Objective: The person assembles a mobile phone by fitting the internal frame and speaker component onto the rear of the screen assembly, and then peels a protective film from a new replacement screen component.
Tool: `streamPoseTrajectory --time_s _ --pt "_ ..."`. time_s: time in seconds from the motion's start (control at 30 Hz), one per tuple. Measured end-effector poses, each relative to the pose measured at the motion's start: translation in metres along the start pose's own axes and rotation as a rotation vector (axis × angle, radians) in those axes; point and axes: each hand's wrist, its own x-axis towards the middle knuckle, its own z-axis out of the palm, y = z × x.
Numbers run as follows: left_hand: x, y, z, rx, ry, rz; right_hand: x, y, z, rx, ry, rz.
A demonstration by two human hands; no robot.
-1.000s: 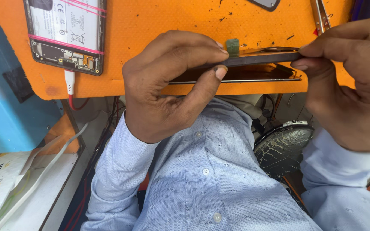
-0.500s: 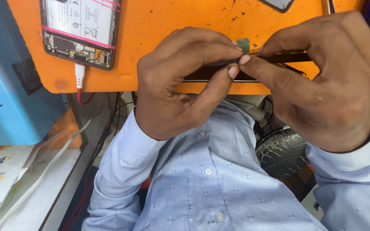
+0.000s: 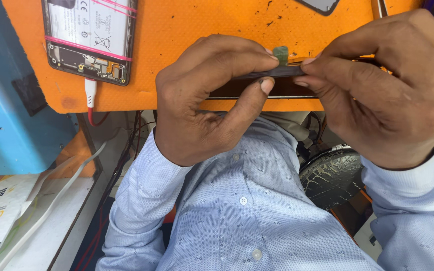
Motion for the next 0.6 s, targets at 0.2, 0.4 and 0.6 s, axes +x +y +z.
streamPoseTrajectory --time_s 0.2,0.4,0.6 --pt "0.001 0.001 -0.001 0.008 0.000 0.015 -0.012 0.004 0.004 -0.028 -0.038 0.055" --pt "0.001 0.001 0.001 -0.028 0.014 -0.003 -0.007 0.005 0.002 -0.039 -0.023 -0.014" --pt "0.000 -0.002 0.000 -0.004 0.002 0.019 0.018 0.000 -0.005 -0.141 -0.047 -0.159"
